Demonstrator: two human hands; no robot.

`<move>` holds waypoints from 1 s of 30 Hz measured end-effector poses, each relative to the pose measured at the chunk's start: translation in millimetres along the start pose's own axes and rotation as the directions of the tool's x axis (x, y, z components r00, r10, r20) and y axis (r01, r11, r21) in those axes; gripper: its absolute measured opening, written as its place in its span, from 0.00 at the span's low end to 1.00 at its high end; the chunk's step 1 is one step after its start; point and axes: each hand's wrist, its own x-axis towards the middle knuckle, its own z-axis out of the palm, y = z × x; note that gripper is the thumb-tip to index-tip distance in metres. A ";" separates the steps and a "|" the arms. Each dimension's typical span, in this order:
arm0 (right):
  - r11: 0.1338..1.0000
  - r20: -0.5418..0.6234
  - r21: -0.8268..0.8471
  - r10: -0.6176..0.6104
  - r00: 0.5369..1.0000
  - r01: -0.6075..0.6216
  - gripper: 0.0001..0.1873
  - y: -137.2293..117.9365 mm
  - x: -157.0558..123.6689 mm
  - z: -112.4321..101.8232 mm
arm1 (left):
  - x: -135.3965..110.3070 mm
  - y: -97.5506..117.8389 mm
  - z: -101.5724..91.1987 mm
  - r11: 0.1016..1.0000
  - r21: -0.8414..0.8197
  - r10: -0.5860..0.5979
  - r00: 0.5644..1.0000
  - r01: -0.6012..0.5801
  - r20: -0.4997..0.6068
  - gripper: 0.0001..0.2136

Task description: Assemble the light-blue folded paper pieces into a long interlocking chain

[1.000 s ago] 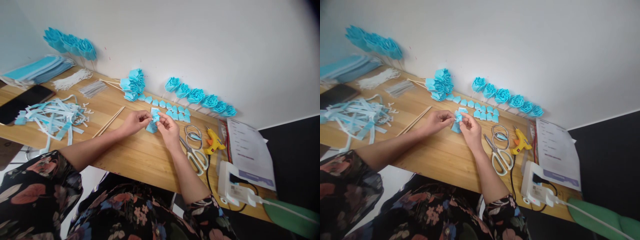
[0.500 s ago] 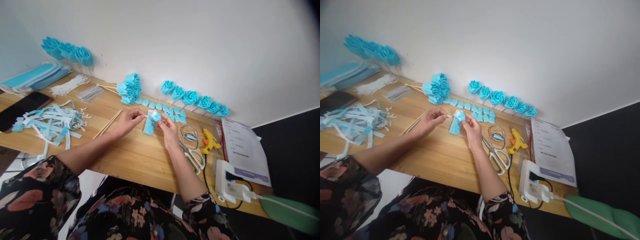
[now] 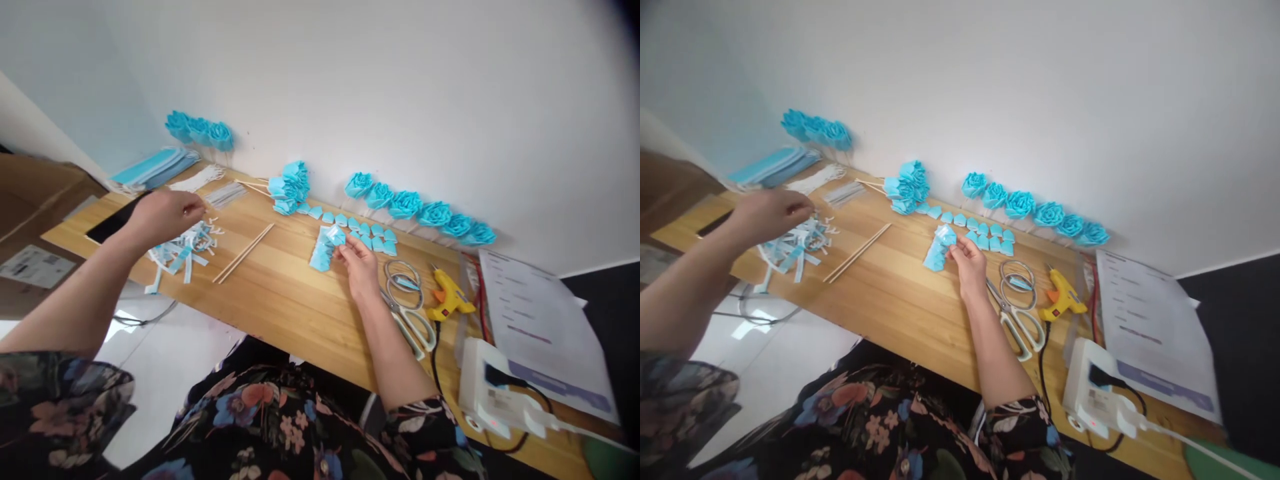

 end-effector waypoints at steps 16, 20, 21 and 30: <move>0.997 0.082 -0.037 -0.060 0.995 0.063 0.17 -11.6 -12.9 8.9 | 15.7 118.5 47.6 0.697 -0.700 0.281 0.958 -0.156 0.066 0.21; 0.996 0.067 -0.018 -0.088 0.994 0.089 0.18 -11.6 -13.1 10.0 | 15.9 170.1 81.3 0.435 -0.885 0.314 0.893 0.167 0.323 0.21; 0.995 0.066 -0.021 -0.092 0.994 0.093 0.18 -10.8 -12.7 10.0 | 15.7 177.0 88.7 0.383 -0.898 0.312 0.884 0.218 0.348 0.20; 0.996 0.147 -0.091 -0.007 0.989 0.021 0.22 -11.3 -8.6 2.6 | 21.2 179.4 114.9 0.278 -0.889 0.289 0.852 0.363 0.438 0.12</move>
